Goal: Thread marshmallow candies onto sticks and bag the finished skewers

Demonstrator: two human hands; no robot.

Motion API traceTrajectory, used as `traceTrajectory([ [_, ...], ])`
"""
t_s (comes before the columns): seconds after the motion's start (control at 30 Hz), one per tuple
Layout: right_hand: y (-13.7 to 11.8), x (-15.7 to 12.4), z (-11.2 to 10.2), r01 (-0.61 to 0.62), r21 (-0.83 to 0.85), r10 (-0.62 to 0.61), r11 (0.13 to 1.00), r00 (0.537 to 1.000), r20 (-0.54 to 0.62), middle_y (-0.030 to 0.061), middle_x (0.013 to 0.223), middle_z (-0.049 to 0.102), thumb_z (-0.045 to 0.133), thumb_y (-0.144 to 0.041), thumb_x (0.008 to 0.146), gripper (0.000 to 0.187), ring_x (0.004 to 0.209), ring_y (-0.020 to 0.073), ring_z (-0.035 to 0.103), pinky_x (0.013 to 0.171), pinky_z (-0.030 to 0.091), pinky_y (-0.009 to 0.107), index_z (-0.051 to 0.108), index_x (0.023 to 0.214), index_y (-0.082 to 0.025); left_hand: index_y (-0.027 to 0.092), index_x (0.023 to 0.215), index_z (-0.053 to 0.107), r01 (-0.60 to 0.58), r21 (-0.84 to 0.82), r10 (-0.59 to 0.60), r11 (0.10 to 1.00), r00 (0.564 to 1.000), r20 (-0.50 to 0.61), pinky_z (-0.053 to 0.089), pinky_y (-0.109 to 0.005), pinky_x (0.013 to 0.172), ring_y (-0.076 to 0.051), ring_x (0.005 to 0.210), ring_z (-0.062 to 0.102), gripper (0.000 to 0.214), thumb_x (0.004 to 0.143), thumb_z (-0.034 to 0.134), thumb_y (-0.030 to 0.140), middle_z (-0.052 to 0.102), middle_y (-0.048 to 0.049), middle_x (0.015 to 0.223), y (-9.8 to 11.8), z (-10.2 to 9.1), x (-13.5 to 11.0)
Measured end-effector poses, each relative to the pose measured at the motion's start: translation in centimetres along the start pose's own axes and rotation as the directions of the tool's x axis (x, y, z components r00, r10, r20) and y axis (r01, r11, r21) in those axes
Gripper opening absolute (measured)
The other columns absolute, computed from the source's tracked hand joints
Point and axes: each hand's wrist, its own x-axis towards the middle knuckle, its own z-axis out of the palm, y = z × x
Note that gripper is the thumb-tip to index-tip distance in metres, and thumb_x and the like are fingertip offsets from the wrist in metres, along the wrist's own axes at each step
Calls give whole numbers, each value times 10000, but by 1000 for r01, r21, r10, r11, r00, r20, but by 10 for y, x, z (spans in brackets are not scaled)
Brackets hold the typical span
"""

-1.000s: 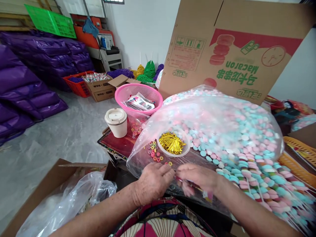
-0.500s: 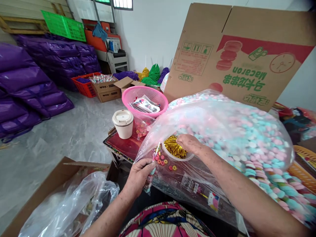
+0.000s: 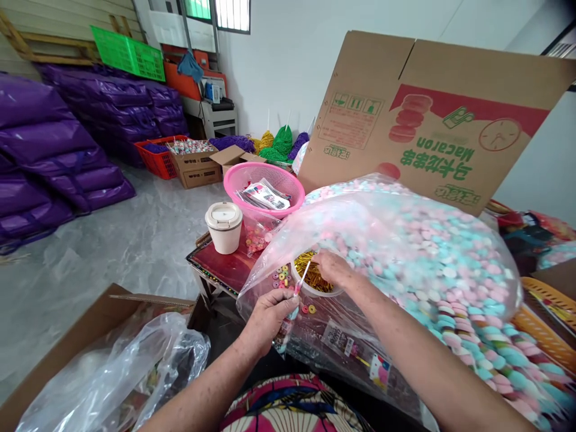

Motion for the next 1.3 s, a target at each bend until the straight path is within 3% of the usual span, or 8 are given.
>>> traceTrajectory([
  [0.33, 12, -6, -20, -111, 72, 109, 991, 993, 38, 71, 1159, 571, 519, -333, 905, 280, 960, 184, 585, 816, 507, 384, 560, 1136, -181, 145, 684, 582, -2, -60, -1, 998, 999, -52, 217, -160, 336, -33, 321, 352, 327, 586, 721, 424, 572, 4, 513, 2, -5, 1],
  [0.47, 14, -26, -30, -149, 174, 155, 973, 988, -24, 24, 852, 631, 511, -280, 894, 187, 739, 156, 609, 651, 502, 294, 615, 933, -130, 134, 681, 600, -22, -83, 22, 996, 1000, -13, 227, -162, 334, -30, 329, 355, 305, 592, 719, 400, 564, 8, 517, -1, 3, 7],
  [0.57, 5, -51, -36, -126, 270, 149, 955, 986, -68, -33, 558, 536, 452, -211, 860, 181, 504, 117, 535, 503, 407, 229, 583, 747, -160, 140, 700, 591, -26, -111, 24, 994, 999, -21, 225, -162, 329, -30, 328, 341, 306, 595, 719, 397, 550, 22, 502, -1, 7, 8],
  [0.73, -23, -92, -36, 37, 468, 85, 883, 968, -237, -33, 569, 534, 429, -310, 839, 190, 512, 115, 497, 509, 354, 218, 505, 701, -205, 148, 680, 550, -75, -166, 81, 983, 996, 29, 270, -161, 343, -37, 346, 388, 326, 577, 745, 388, 539, 34, 511, 8, 28, 11],
  [0.87, -19, -74, -28, -27, 460, 228, 887, 893, -387, -11, 584, 529, 437, -262, 792, 162, 587, 141, 482, 561, 337, 239, 487, 646, -213, 163, 745, 553, -109, -183, 101, 977, 994, -51, 288, -167, 337, -42, 317, 390, 378, 558, 752, 425, 523, 57, 491, 14, 44, 22],
  [1.0, 1, -54, -27, -43, 487, 267, 873, 877, -400, -1, 596, 521, 489, -211, 715, 163, 625, 152, 481, 588, 335, 248, 429, 563, -213, 154, 741, 563, -112, -132, 98, 985, 990, -106, 277, -161, 329, -39, 312, 389, 383, 549, 756, 423, 540, 46, 485, 14, 39, 27],
  [1.1, -2, -70, -27, -7, 524, 251, 852, 884, -395, -7, 597, 527, 467, -271, 766, 166, 598, 146, 488, 564, 350, 243, 447, 610, -215, 149, 737, 572, -85, -106, 76, 991, 993, -85, 254, -158, 324, -40, 314, 397, 383, 547, 762, 422, 561, 29, 502, 13, 33, 21],
  [1.3, -35, -120, -16, 30, 807, 200, 589, 963, -182, -78, 469, 448, 441, -327, 820, 125, 387, 106, 438, 430, 346, 217, 441, 739, -231, 145, 684, 573, -115, -141, 126, 983, 990, 69, 252, -164, 324, -40, 320, 388, 319, 574, 758, 381, 491, 58, 474, 14, 48, 12],
])
